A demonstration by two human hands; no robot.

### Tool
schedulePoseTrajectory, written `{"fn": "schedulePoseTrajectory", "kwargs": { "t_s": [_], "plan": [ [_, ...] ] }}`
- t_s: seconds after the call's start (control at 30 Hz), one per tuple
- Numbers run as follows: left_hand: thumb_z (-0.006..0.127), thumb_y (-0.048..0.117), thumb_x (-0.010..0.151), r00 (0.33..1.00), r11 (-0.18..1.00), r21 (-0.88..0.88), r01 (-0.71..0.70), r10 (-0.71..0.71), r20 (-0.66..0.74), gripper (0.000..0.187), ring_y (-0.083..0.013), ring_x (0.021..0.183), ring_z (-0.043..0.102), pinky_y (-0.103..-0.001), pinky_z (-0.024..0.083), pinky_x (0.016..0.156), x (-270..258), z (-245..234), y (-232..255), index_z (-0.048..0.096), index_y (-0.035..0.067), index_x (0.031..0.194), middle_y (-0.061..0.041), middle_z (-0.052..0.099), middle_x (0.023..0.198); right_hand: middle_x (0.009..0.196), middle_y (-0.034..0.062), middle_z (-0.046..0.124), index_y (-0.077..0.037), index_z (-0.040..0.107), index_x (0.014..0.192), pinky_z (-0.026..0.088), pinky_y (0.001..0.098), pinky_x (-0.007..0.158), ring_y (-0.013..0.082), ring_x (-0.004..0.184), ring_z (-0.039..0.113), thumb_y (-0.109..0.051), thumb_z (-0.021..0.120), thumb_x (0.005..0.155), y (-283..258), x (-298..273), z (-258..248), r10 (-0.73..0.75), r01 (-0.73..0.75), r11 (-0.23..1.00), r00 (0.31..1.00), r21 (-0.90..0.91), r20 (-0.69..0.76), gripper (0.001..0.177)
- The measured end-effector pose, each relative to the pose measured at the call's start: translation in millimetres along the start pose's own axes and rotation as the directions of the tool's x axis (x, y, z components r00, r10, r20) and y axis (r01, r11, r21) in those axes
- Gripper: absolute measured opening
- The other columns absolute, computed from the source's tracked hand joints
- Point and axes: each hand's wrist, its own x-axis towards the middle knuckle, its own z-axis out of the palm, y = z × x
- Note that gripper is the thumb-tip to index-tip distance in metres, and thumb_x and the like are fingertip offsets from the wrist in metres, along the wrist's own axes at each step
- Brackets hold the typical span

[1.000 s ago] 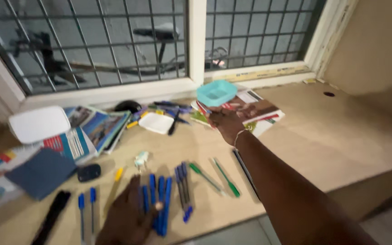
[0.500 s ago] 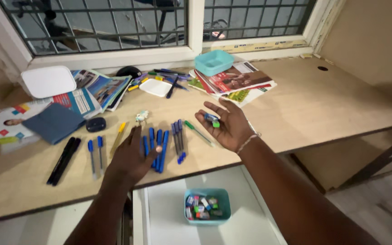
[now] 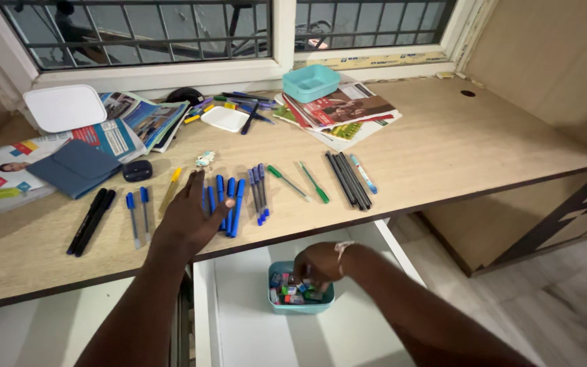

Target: The person organizes a cluttered desk by sorting various stationery items. They pick up pens, markers, and small containers, arranging them into neat rows on the desk surface. The person also places a small container into an open drawer and moves a white lid to the side.

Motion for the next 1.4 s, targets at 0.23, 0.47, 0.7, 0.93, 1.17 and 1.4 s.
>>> {"fn": "schedulePoseTrajectory", "kwargs": {
  "t_s": [0.23, 0.47, 0.7, 0.93, 1.17, 1.4],
  "plan": [
    [0.065, 0.063, 0.087, 1.0, 1.0, -0.025, 0.015, -0.015, 0.018, 0.101, -0.0462, 0.139, 0.045, -0.048, 0.041, 0.113, -3, -4, 3, 0.027, 0.003, 0.158, -0.027, 0.038, 0.158, 0.121, 0.0084, 0.065, -0.02, 0.074, 0.119, 0.055, 0.0384, 0.095, 0.0286, 0.114, 0.066, -0.001, 0.07, 0.074, 3, 3, 18, -0.333, 0.248, 0.912, 0.913, -0.328, -0.235, 0.049],
    [0.064, 0.064, 0.087, 0.996, 0.998, 0.012, 0.068, -0.069, 0.055, 0.1, -0.0433, 0.142, 0.042, -0.047, 0.039, 0.115, -1, -6, 8, 0.025, 0.006, 0.159, -0.023, 0.033, 0.161, 0.131, 0.0082, 0.062, -0.013, 0.071, 0.12, 0.051, 0.0402, 0.102, 0.0305, 0.12, 0.062, 0.002, 0.07, 0.082, 0, -5, 22, -0.42, 0.28, 0.883, 0.829, -0.377, -0.369, 0.041],
    [0.062, 0.064, 0.088, 0.986, 0.99, 0.039, 0.135, -0.139, 0.096, 0.098, -0.0414, 0.145, 0.038, -0.048, 0.037, 0.115, -3, -9, 15, 0.023, 0.007, 0.159, -0.021, 0.031, 0.163, 0.128, 0.0073, 0.064, -0.013, 0.075, 0.111, 0.05, 0.0399, 0.103, 0.0285, 0.121, 0.061, 0.006, 0.066, 0.079, 15, 4, 24, -0.472, 0.276, 0.84, 0.796, -0.468, -0.378, 0.038],
    [0.062, 0.063, 0.089, 0.997, 0.998, 0.012, 0.06, -0.061, 0.042, 0.098, -0.0441, 0.144, 0.04, -0.049, 0.039, 0.115, -5, -8, 12, 0.025, 0.004, 0.159, -0.025, 0.035, 0.16, 0.093, 0.0048, 0.073, -0.012, 0.075, 0.086, 0.057, 0.0401, 0.08, 0.0257, 0.091, 0.071, -0.006, 0.067, 0.081, 18, -18, 17, -0.511, 0.335, 0.855, 0.674, -0.397, -0.533, 0.011],
    [0.066, 0.059, 0.087, 0.997, 0.996, -0.055, 0.075, -0.073, 0.026, 0.097, -0.042, 0.146, 0.038, -0.048, 0.037, 0.116, -5, -7, 8, 0.025, 0.007, 0.158, -0.024, 0.034, 0.16, 0.088, 0.0054, 0.072, -0.01, 0.07, 0.082, 0.058, 0.0399, 0.075, 0.0265, 0.082, 0.071, -0.01, 0.065, 0.087, -14, -24, -2, -0.528, 0.334, 0.847, 0.447, -0.413, -0.722, 0.007],
    [0.07, 0.053, 0.085, 0.998, 0.994, -0.096, 0.056, -0.057, -0.007, 0.1, -0.0444, 0.144, 0.038, -0.046, 0.036, 0.116, 0, 7, -6, 0.023, 0.006, 0.159, -0.027, 0.03, 0.161, 0.137, 0.0187, 0.057, -0.003, 0.054, 0.136, 0.044, 0.0486, 0.106, 0.0402, 0.13, 0.05, -0.013, 0.062, 0.092, -37, 20, -36, -0.547, 0.242, 0.832, 0.204, -0.499, -0.812, 0.046]
  ]
}}
